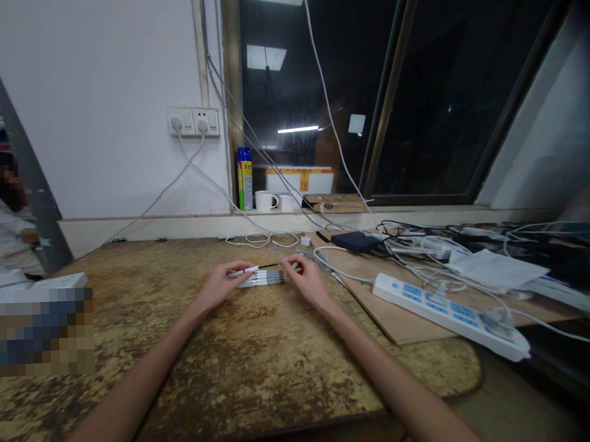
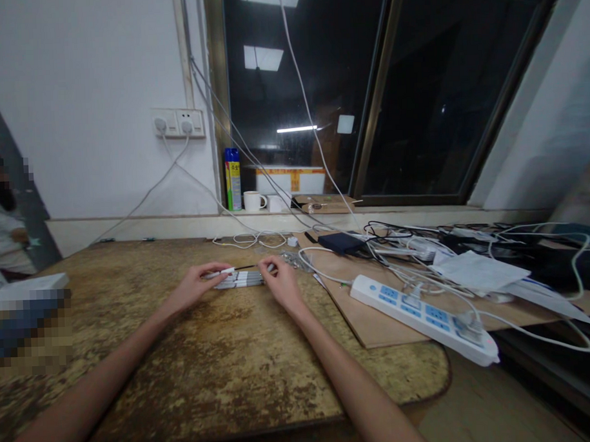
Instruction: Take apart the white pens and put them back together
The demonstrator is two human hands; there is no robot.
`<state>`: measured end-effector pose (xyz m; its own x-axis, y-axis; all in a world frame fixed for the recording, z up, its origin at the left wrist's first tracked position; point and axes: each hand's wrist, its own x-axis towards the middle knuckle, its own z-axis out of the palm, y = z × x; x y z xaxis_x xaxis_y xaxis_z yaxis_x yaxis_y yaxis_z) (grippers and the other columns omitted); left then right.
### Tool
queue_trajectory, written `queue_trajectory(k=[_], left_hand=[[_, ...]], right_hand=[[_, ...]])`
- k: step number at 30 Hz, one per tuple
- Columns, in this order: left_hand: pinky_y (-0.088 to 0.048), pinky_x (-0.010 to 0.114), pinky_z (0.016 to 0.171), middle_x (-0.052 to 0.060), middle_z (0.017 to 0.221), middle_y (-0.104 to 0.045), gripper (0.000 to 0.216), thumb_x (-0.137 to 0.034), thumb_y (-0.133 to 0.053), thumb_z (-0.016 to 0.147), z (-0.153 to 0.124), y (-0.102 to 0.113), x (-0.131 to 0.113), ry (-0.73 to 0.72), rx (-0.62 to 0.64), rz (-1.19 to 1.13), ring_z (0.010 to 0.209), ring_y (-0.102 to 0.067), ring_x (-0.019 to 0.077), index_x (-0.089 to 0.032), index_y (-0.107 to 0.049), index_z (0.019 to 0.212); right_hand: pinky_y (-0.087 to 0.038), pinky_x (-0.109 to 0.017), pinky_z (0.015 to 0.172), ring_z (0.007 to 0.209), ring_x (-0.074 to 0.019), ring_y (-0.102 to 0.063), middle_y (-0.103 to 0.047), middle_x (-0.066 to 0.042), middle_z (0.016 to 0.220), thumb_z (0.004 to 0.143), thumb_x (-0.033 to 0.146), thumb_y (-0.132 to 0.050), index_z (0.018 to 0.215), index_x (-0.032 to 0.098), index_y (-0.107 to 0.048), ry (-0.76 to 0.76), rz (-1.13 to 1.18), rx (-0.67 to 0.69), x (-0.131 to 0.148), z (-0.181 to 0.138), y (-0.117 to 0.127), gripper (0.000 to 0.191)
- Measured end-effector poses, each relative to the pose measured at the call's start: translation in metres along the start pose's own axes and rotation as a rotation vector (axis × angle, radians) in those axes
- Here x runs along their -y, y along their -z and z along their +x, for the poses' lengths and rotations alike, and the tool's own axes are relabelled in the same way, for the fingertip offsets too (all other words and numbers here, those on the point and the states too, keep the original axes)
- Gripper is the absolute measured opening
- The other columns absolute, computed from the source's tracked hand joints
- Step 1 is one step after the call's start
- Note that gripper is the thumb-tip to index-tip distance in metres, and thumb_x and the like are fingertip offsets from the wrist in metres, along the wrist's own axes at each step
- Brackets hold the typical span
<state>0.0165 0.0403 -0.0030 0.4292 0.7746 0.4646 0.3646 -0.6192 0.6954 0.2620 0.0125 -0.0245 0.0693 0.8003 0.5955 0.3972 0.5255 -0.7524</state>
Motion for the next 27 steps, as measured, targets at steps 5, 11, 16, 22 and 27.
queue_trajectory(k=[5, 11, 16, 22, 27], left_hand=[[-0.048, 0.036, 0.100, 0.006, 0.114, -0.076, 0.034, -0.047, -0.063, 0.089, -0.002, 0.000, -0.008, -0.009, 0.062, -0.007, 0.109, -0.068, 0.0271, -0.024, -0.078, 0.110], [-0.047, 0.036, 0.101, 0.005, 0.115, -0.076, 0.035, -0.048, -0.064, 0.088, -0.001, 0.000, -0.009, -0.012, 0.070, 0.006, 0.109, -0.068, 0.0276, -0.024, -0.078, 0.110], [-0.046, 0.035, 0.101, 0.007, 0.116, -0.076, 0.039, -0.049, -0.062, 0.089, -0.002, -0.001, -0.009, 0.005, 0.092, 0.016, 0.110, -0.067, 0.0275, -0.021, -0.077, 0.112], [-0.046, 0.034, 0.100, 0.007, 0.116, -0.076, 0.040, -0.050, -0.062, 0.089, -0.002, -0.003, -0.010, 0.016, 0.094, 0.015, 0.108, -0.068, 0.0273, -0.020, -0.077, 0.112], [-0.045, 0.034, 0.101, 0.007, 0.116, -0.076, 0.039, -0.049, -0.062, 0.090, -0.002, -0.002, -0.011, 0.006, 0.091, 0.014, 0.109, -0.067, 0.0271, -0.020, -0.077, 0.112]], right_hand=[[-0.046, -0.027, 0.068, 0.082, -0.0194, -0.063, -0.072, -0.006, 0.094, 0.089, 0.037, -0.057, 0.097, 0.020, -0.072, 0.054, 0.021, 0.056, 0.002, -0.003, -0.005, 0.024], [-0.046, -0.028, 0.069, 0.082, -0.0194, -0.064, -0.073, -0.006, 0.093, 0.090, 0.034, -0.057, 0.096, 0.020, -0.073, 0.061, 0.003, 0.077, -0.001, -0.004, -0.007, 0.022], [-0.047, -0.028, 0.066, 0.074, -0.0183, -0.062, -0.073, -0.006, 0.087, 0.090, 0.037, -0.057, 0.096, 0.018, -0.073, 0.024, 0.003, 0.102, -0.008, -0.003, -0.008, 0.025], [-0.046, -0.029, 0.067, 0.072, -0.0189, -0.062, -0.071, -0.005, 0.080, 0.091, 0.041, -0.057, 0.092, 0.018, -0.071, 0.002, 0.024, 0.100, -0.003, -0.003, -0.007, 0.027], [-0.047, -0.033, 0.081, 0.083, -0.0211, -0.065, -0.073, -0.005, 0.086, 0.095, 0.041, -0.048, 0.094, 0.019, -0.070, -0.051, 0.103, 0.088, -0.004, -0.002, -0.005, 0.032]])
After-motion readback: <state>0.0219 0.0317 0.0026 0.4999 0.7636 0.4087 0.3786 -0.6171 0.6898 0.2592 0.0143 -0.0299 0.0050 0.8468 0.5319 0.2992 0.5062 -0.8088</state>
